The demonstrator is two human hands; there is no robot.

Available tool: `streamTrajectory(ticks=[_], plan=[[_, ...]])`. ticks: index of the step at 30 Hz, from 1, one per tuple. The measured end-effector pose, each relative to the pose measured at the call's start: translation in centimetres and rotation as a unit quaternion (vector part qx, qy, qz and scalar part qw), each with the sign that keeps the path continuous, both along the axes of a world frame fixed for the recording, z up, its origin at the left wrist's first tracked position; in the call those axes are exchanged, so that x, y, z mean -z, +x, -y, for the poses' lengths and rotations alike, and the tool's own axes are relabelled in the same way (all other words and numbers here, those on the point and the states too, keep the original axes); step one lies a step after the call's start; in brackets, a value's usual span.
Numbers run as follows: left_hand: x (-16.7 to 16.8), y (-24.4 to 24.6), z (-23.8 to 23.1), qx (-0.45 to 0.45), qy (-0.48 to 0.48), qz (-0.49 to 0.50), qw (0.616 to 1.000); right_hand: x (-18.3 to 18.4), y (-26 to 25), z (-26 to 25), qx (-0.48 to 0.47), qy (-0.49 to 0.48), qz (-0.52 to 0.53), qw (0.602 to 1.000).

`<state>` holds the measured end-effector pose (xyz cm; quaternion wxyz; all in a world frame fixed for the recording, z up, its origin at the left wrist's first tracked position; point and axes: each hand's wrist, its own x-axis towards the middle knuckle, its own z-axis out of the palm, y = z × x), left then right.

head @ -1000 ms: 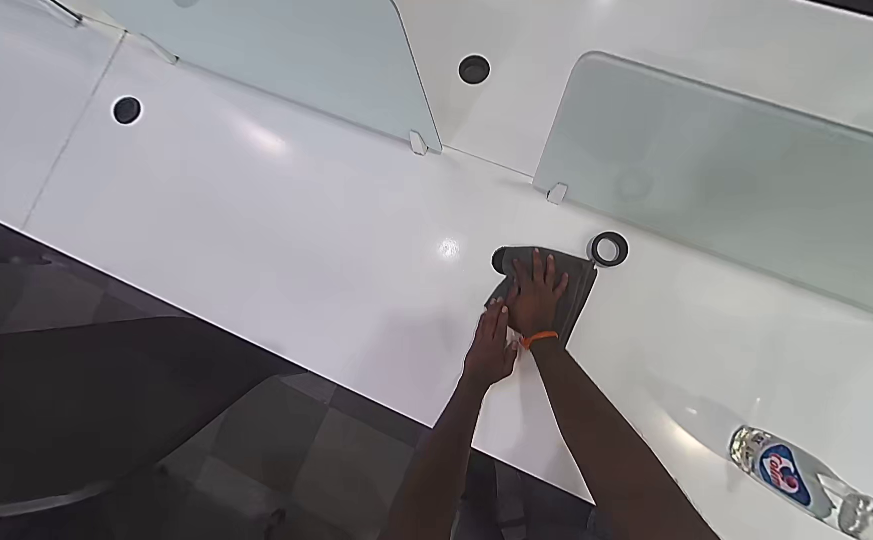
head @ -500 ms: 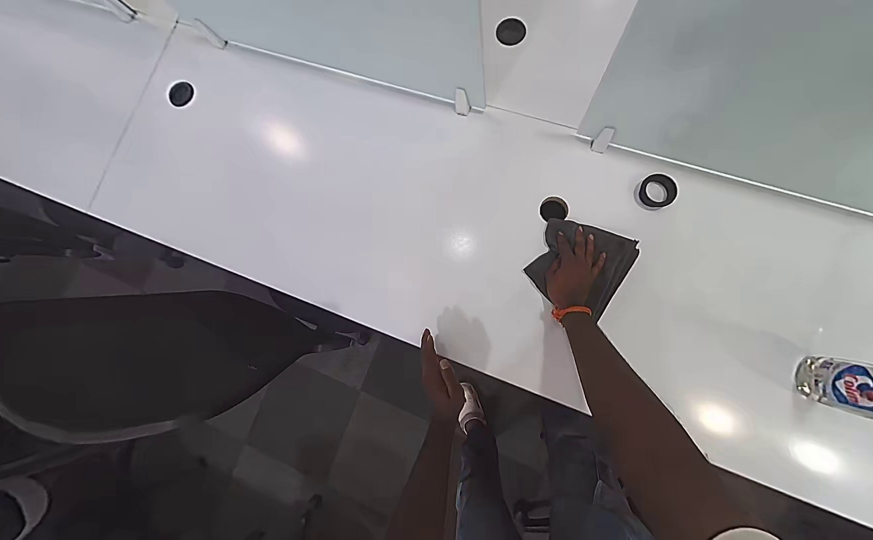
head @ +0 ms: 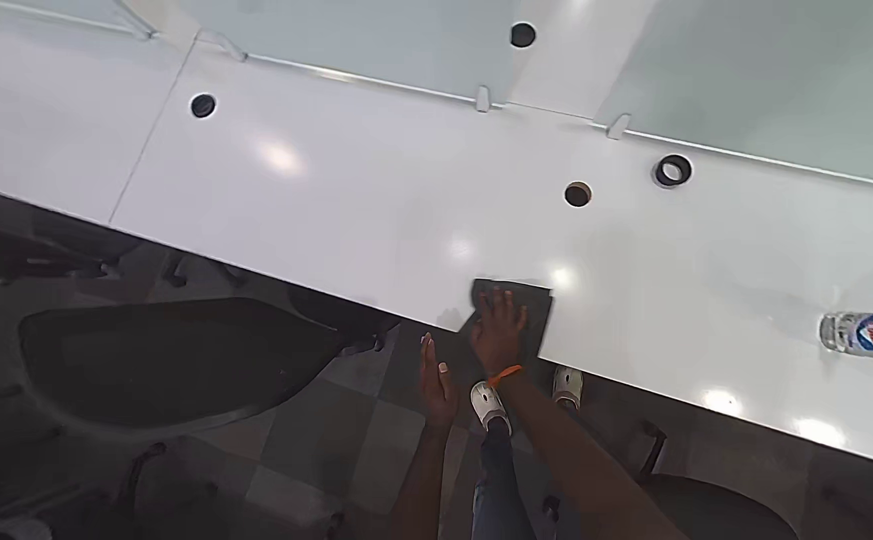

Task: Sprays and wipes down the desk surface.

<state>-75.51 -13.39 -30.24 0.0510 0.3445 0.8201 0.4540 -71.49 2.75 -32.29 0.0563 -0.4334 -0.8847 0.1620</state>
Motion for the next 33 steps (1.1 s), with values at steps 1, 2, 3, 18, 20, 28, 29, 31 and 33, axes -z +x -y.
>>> streamTrajectory(ticks=[1,2,3,18,20,28,29,31,33], plan=[[-0.2,0.2,-0.3,0.012,-0.008,-0.004,1.000,-0.3,-1.6,0.8,-0.025,-0.030,0.010,0.999],[-0.4,0.3,-0.8,0.023,-0.017,-0.010,1.000,-0.6,-3.2,0.7,-0.056,-0.060,0.021,0.996],[-0.6,0.3,-1.4,0.033,-0.023,-0.018,0.999,-0.8,-4.5,0.2,-0.085,-0.082,0.019,0.993],[1.9,3.6,-20.3,0.186,-0.156,-0.111,0.964,0.0,13.9,-23.3,-0.070,-0.011,-0.014,0.997],[2.2,3.0,-23.0,0.226,-0.194,-0.138,0.944,-0.1,17.0,-23.5,-0.030,-0.015,0.007,0.999],[3.7,2.6,-24.1,0.335,-0.186,-0.203,0.901,-0.2,25.8,-17.3,0.122,0.042,0.067,0.989],[3.7,2.5,-24.3,0.331,-0.182,-0.206,0.903,-0.2,25.0,-16.3,0.144,0.049,0.085,0.985],[3.5,2.6,-24.5,0.328,-0.177,-0.209,0.904,-0.5,22.1,-14.3,0.166,0.051,0.117,0.978],[3.6,2.5,-24.3,0.325,-0.168,-0.203,0.908,-0.7,18.5,-12.7,0.109,0.044,0.122,0.986]])
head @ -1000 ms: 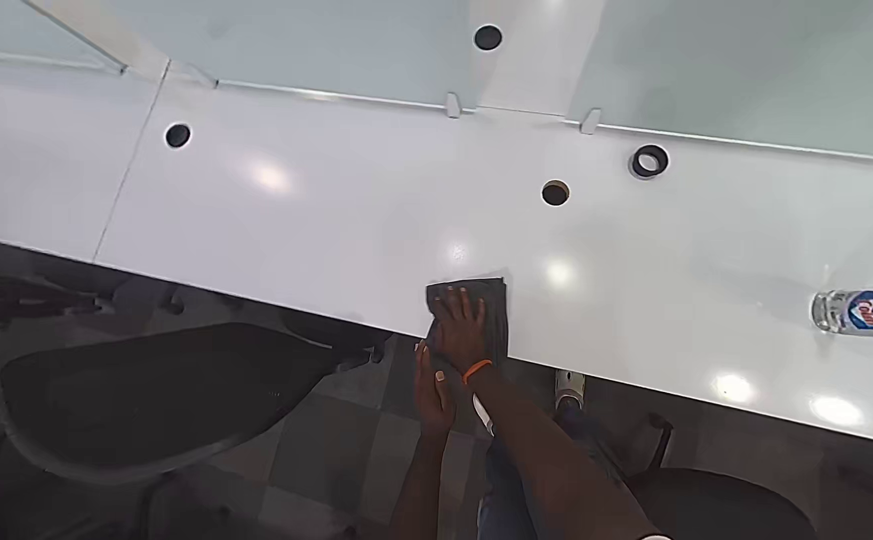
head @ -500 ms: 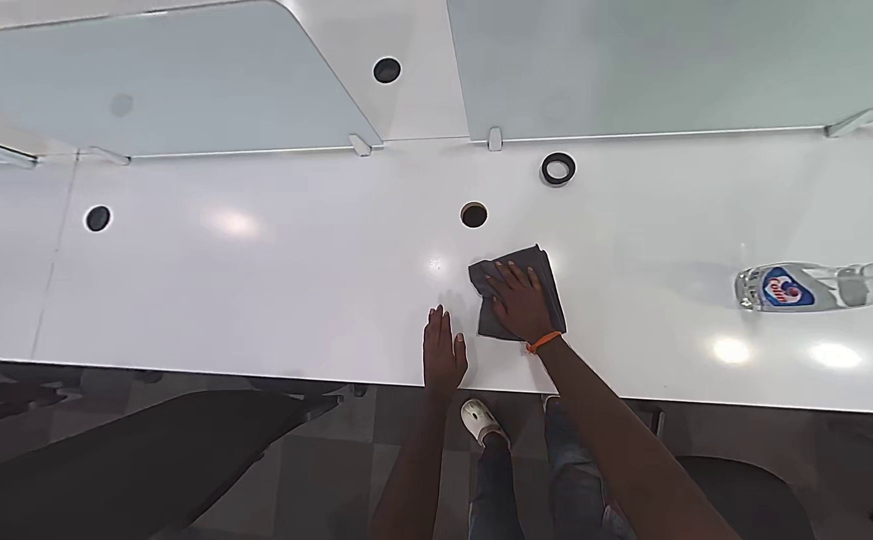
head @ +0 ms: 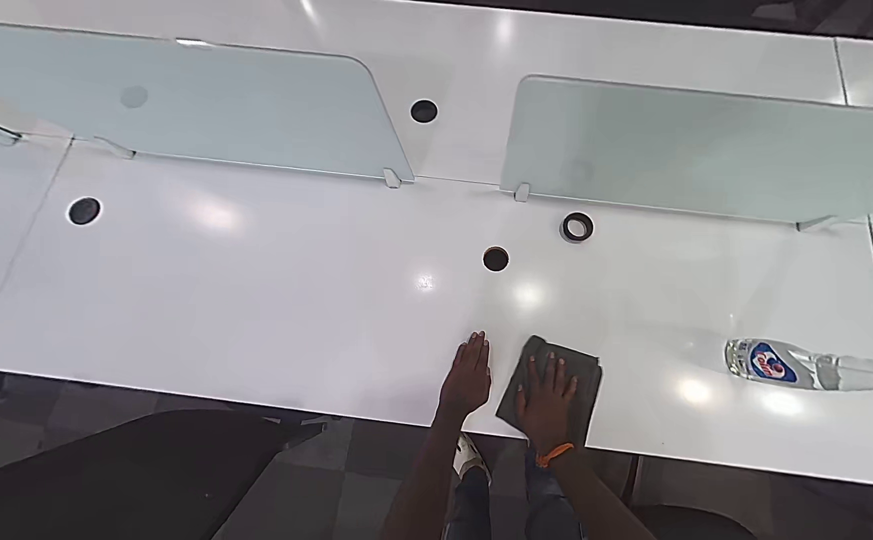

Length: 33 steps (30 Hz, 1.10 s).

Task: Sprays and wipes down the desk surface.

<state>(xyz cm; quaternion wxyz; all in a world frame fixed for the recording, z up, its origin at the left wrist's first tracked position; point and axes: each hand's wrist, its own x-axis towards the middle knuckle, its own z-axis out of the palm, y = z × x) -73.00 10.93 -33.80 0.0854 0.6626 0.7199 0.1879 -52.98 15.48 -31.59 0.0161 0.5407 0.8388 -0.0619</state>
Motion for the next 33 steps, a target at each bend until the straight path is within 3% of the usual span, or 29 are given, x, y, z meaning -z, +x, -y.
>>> streamTrajectory(ticks=[6,12,16,20,26,33], plan=[[-0.2,-0.6,0.6,0.012,0.041,0.069,0.997,-1.1,-6.5,-2.4,-0.256,-0.119,0.005,0.959],[-0.1,-0.5,0.5,-0.004,0.027,0.051,0.998,-1.4,-10.3,-7.8,-0.355,-0.198,-0.036,0.913],[-0.3,-0.3,0.0,-0.053,0.019,0.037,0.998,-2.1,-13.2,-11.7,-0.423,-0.235,0.000,0.875],[-0.3,-0.2,-0.2,-0.070,-0.001,0.030,0.997,-1.7,-14.9,-14.8,-0.479,-0.200,0.000,0.855],[0.0,0.0,-0.4,-0.089,-0.043,0.035,0.994,-1.0,-17.0,-18.4,-0.474,-0.161,0.004,0.866],[-0.5,-0.1,-0.5,-0.082,-0.085,0.018,0.993,-1.1,-20.4,-22.7,-0.385,-0.121,0.021,0.915]])
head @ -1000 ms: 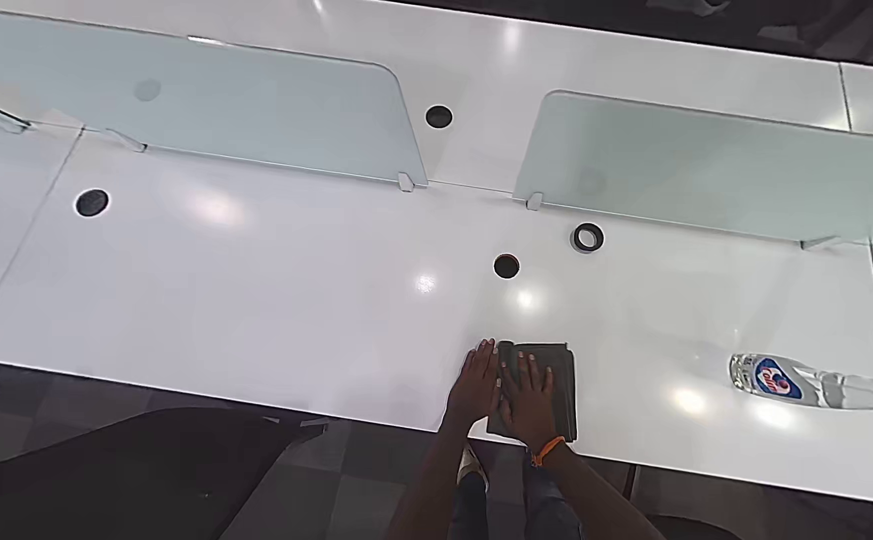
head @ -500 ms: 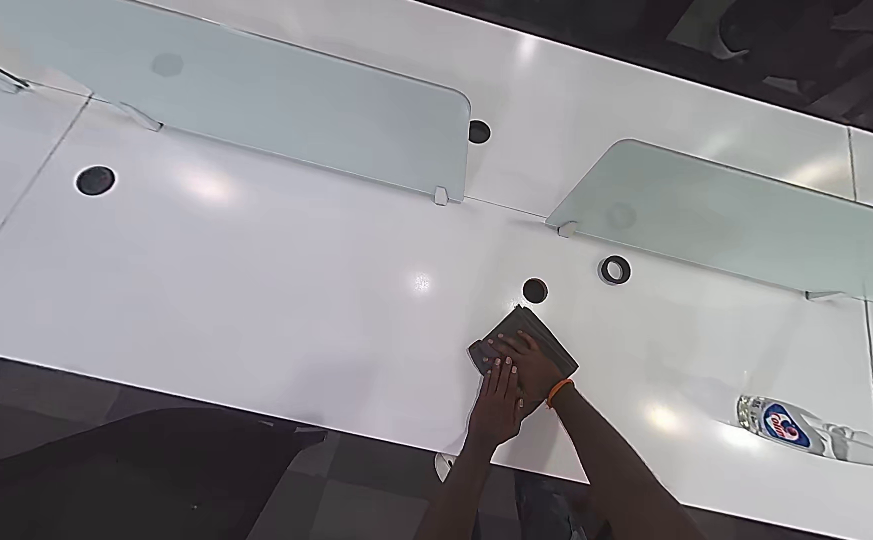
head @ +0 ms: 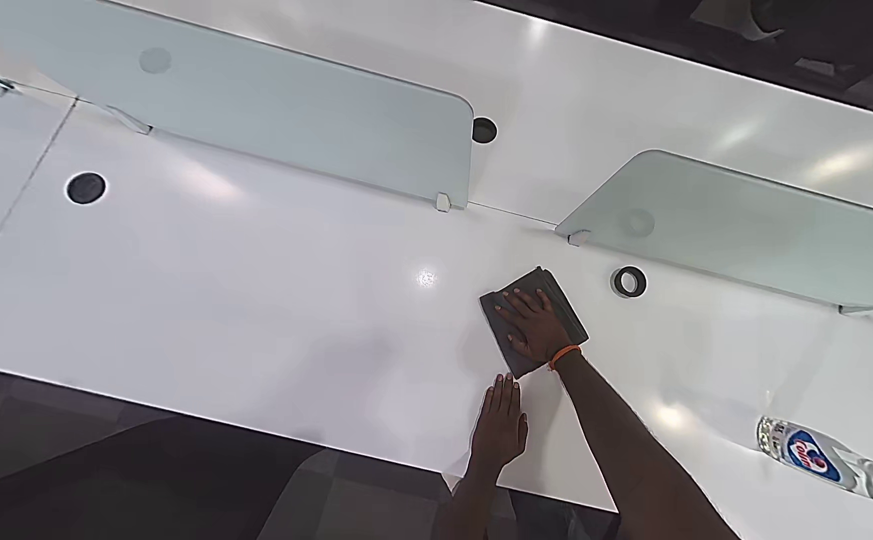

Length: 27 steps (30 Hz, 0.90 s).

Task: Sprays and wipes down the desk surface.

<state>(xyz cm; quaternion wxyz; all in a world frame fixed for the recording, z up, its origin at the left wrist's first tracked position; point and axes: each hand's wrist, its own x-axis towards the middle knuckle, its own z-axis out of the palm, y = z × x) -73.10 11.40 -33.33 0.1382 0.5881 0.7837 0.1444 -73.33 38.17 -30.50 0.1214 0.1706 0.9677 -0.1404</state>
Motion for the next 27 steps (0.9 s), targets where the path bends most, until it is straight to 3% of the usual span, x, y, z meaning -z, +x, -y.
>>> streamTrajectory(ticks=[6,10,21,27], plan=[[0.0,0.1,0.1,-0.002,0.000,-0.018,1.000,1.1,-3.1,-3.0,0.241,0.094,-0.056,0.964],[0.0,0.1,-0.1,-0.001,-0.021,-0.031,0.999,1.4,-5.4,-5.0,0.320,0.113,-0.060,0.939],[0.2,0.5,0.0,-0.015,-0.003,-0.037,0.999,1.2,-6.2,-6.4,0.289,0.109,-0.046,0.950],[0.4,0.3,-0.1,-0.020,0.010,-0.040,0.999,1.0,-6.4,-7.8,0.197,0.089,-0.047,0.975]])
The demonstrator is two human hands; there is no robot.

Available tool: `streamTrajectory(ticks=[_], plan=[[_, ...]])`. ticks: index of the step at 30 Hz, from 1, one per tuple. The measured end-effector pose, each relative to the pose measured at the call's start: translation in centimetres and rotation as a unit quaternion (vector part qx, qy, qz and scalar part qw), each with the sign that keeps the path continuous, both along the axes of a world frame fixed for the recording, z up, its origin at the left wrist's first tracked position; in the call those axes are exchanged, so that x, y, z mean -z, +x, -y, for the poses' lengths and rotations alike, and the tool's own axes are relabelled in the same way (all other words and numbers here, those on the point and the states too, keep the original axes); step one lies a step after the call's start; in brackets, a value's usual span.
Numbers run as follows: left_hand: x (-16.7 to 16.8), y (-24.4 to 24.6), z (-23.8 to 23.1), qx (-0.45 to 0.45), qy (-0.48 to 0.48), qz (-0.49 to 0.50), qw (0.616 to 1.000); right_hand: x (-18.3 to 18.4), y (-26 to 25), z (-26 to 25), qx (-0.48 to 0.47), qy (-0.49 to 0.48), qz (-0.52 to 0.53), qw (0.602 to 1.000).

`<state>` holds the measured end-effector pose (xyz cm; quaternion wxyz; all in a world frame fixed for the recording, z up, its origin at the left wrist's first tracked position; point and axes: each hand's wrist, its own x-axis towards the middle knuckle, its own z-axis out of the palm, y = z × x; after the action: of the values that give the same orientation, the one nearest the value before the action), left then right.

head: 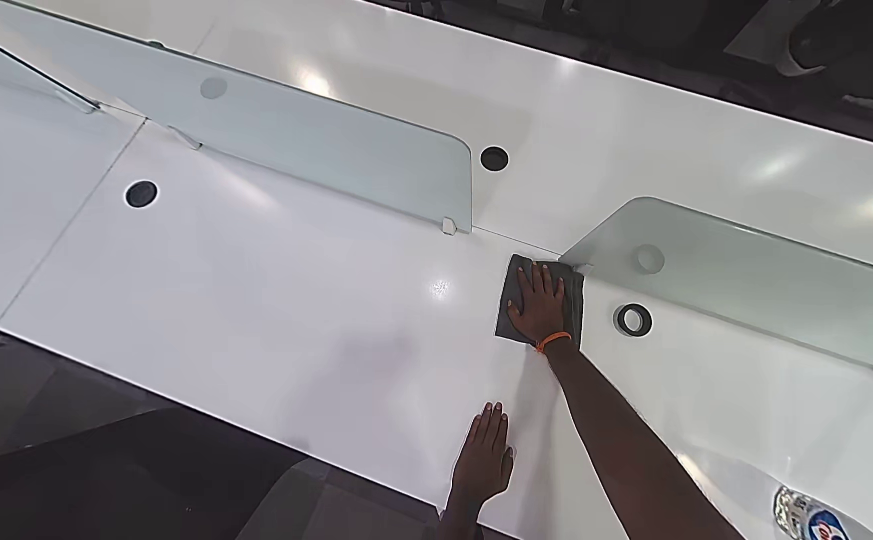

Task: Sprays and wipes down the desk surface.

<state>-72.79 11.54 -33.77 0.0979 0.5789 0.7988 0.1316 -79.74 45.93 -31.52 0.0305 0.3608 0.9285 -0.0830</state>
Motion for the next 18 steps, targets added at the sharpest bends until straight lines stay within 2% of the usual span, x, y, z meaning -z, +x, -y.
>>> streamTrajectory(ticks=[5,7,9,12,18], plan=[[-0.3,0.0,0.1,0.006,-0.008,0.015,1.000,-1.4,-0.1,-2.5,-0.105,-0.033,0.007,0.994],[-0.4,-0.1,0.1,0.006,-0.013,0.015,1.000,-2.7,0.1,-1.9,-0.091,-0.015,-0.004,0.996],[-0.5,-0.2,-0.1,0.006,-0.021,0.016,1.000,-3.5,0.4,-0.2,-0.028,0.003,-0.053,0.998],[-0.5,-0.1,-0.2,0.005,-0.031,0.023,0.999,-2.4,0.7,0.5,0.030,-0.021,-0.050,0.998],[-0.6,-0.1,-0.1,0.005,-0.031,0.045,0.999,-1.6,-0.5,-1.9,-0.032,-0.052,0.011,0.998]])
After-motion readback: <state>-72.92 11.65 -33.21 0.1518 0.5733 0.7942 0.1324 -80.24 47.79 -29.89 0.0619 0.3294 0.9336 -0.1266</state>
